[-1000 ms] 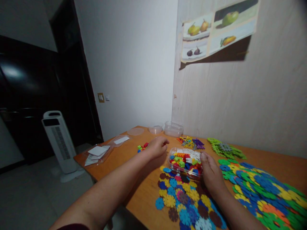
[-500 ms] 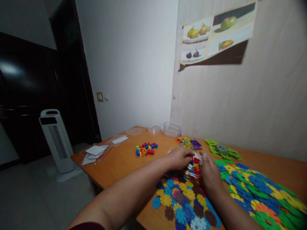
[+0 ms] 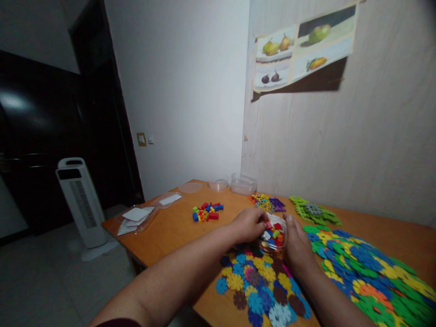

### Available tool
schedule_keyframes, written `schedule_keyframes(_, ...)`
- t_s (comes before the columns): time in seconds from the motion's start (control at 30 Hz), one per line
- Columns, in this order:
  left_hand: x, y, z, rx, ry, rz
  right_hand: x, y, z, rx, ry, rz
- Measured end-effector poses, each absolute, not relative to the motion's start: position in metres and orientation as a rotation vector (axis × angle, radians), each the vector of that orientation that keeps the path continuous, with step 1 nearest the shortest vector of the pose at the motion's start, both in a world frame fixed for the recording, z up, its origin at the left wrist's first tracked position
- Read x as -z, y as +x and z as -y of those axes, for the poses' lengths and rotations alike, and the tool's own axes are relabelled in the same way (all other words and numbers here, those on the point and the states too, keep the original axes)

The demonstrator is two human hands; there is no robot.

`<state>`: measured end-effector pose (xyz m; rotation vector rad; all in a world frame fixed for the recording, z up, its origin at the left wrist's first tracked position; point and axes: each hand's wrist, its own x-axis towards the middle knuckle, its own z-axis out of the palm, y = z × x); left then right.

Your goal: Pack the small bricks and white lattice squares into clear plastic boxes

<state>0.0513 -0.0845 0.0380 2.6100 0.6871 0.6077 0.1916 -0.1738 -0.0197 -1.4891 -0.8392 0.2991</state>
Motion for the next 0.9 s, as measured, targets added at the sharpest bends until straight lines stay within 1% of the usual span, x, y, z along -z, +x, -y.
schedule_keyframes(0.13,-0.036,0.055,0.094,-0.494,2.748,-0.408,0.020,0.190,0.175,-0.276,-1.463,0.925)
schedule_keyframes(0.23,-0.033,0.055,0.097,-0.463,2.875,-0.434,0.019,0.189,0.176,-0.254,-1.493,0.989)
schedule_keyframes(0.37,-0.032,0.047,0.089,-0.627,2.847,-0.515,0.018,0.190,0.176,-0.257,-1.541,1.050)
schedule_keyframes(0.5,-0.033,0.024,0.061,-0.780,2.717,-0.712,0.021,0.193,0.176,-0.232,-1.584,1.026)
schedule_keyframes(0.57,-0.032,0.007,0.042,-0.754,2.740,-0.866,0.023,0.194,0.176,-0.230,-1.586,1.002)
schedule_keyframes(0.7,-0.023,-0.027,0.013,-0.636,2.719,-1.367,0.023,0.192,0.177,-0.223,-1.562,0.979)
schedule_keyframes(0.73,-0.021,-0.034,0.009,-0.535,2.740,-1.428,0.022,0.191,0.177,-0.225,-1.556,0.986)
schedule_keyframes(0.83,-0.014,-0.047,0.003,-0.386,2.818,-1.479,0.020,0.189,0.178,-0.241,-1.556,1.002)
schedule_keyframes(0.9,-0.010,-0.050,0.001,-0.375,2.855,-1.454,0.020,0.190,0.178,-0.252,-1.570,0.988)
